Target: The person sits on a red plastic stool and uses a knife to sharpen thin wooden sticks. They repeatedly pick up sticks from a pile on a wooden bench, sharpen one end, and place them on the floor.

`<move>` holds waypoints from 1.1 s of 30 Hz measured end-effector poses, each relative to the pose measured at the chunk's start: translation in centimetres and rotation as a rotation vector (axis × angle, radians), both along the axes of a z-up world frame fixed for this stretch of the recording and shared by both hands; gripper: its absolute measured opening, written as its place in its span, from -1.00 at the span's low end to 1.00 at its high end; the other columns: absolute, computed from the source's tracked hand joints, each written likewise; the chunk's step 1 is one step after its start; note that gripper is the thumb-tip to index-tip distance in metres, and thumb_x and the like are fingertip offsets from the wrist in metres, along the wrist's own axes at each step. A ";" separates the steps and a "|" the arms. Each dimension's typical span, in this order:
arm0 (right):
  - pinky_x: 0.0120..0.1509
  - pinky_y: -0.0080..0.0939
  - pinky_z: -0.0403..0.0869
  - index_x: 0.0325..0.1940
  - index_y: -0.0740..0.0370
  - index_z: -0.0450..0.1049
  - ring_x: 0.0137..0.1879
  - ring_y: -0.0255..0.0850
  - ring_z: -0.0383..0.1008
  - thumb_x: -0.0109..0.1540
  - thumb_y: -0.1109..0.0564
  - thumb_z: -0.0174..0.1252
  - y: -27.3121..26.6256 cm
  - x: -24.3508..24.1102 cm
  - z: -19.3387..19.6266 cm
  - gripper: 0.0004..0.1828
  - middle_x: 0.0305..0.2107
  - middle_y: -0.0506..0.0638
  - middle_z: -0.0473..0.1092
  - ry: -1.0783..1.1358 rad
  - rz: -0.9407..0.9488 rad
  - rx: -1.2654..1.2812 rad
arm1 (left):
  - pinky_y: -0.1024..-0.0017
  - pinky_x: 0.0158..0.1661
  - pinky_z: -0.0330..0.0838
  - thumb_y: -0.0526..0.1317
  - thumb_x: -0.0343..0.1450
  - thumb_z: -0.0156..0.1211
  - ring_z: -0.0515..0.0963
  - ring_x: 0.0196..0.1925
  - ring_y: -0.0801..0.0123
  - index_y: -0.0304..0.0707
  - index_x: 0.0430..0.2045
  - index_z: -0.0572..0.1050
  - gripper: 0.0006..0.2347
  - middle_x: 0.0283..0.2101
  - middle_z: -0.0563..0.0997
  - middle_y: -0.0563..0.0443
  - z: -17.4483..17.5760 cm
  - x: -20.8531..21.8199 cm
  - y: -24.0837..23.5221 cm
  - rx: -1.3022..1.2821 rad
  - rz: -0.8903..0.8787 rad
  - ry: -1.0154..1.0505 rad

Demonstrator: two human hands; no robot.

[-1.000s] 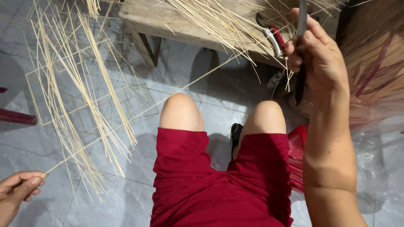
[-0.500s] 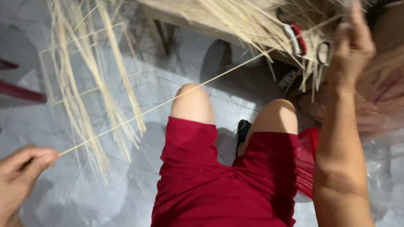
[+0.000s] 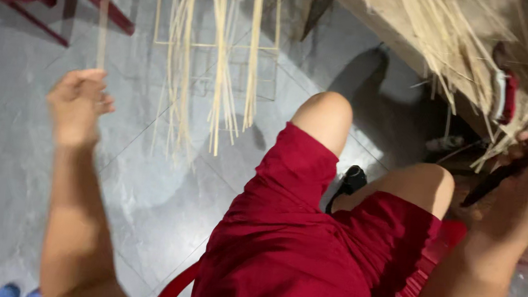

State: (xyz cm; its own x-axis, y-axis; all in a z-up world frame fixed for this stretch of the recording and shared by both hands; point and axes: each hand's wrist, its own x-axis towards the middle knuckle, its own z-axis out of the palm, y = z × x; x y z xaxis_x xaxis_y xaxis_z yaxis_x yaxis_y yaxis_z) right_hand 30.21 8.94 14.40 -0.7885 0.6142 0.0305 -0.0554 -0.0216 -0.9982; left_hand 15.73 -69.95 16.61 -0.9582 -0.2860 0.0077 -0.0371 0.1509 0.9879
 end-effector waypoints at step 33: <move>-0.34 -0.34 0.23 0.21 0.17 0.43 -0.39 -0.32 0.22 0.51 -0.06 -0.19 -13.6 0.3 -12.3 -0.61 -0.36 -0.05 0.39 -0.532 0.270 -0.492 | 0.45 -0.32 0.46 -0.30 0.43 0.28 0.59 -0.43 0.46 -0.28 -0.31 0.67 -0.92 -0.42 0.68 0.02 -13.9 -5.1 8.9 -0.426 0.201 -0.045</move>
State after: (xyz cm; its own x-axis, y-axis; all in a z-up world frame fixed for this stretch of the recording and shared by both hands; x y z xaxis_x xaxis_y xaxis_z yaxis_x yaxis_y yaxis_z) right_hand 30.55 -4.66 2.10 -0.7446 0.2433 -0.6216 0.4995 -0.4146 -0.7607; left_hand 10.63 -61.07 2.67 -0.8863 -0.4461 0.1243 -0.1485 0.5278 0.8363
